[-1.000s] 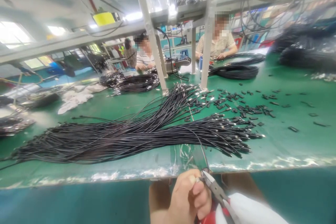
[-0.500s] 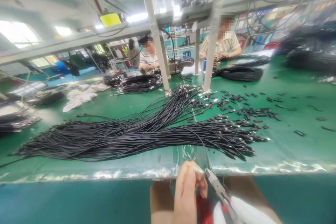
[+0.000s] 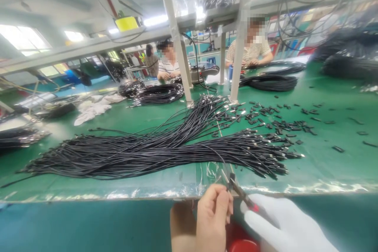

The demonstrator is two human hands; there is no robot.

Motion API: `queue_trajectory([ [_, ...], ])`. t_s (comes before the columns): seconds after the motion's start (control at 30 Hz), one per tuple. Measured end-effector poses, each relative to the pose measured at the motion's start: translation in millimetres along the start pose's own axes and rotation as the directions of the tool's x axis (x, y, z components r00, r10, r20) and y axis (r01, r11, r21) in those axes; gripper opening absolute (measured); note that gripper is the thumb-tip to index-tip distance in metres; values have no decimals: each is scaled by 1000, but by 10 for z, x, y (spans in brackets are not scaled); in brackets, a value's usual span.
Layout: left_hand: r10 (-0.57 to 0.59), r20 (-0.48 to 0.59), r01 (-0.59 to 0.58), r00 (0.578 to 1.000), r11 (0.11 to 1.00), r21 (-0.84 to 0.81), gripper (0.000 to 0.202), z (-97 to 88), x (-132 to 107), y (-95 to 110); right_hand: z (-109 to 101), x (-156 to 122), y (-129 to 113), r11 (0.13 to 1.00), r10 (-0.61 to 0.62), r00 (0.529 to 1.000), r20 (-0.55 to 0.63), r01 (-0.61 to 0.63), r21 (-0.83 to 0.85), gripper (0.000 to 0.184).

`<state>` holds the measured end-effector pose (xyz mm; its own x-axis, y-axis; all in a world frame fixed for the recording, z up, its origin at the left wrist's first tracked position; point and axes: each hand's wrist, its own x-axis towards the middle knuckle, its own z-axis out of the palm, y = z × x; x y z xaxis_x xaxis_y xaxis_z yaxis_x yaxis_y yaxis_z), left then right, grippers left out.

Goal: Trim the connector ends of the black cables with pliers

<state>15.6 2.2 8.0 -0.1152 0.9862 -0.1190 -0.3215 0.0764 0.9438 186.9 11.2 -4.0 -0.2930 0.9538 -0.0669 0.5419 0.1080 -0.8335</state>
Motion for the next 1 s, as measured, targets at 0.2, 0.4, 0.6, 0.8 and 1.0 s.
queue_trajectory([
  [0.2, -195, 123, 227, 973, 904, -361, 53, 61, 42, 115, -237, 287, 65, 417, -767, 625, -145, 314, -853, 30],
  [0.4, -346, 223, 410, 911, 715, -566, 50, 24, 89, 138, -480, 584, -66, 150, -863, 502, 53, 355, -923, 25],
  [0.6, -436, 367, 567, 822, 559, -605, 54, 54, 131, 207, -707, 800, -89, -19, -900, 385, 207, 439, -898, 25],
  [0.8, -373, 277, 463, 886, 670, -580, 54, 62, 150, 198, -704, 925, -41, 13, -899, 392, 196, 469, -883, 22],
  [1.0, -186, 37, 184, 982, 883, -432, 47, 31, 130, 98, -565, 699, 5, 276, -855, 517, -40, 388, -879, 28],
])
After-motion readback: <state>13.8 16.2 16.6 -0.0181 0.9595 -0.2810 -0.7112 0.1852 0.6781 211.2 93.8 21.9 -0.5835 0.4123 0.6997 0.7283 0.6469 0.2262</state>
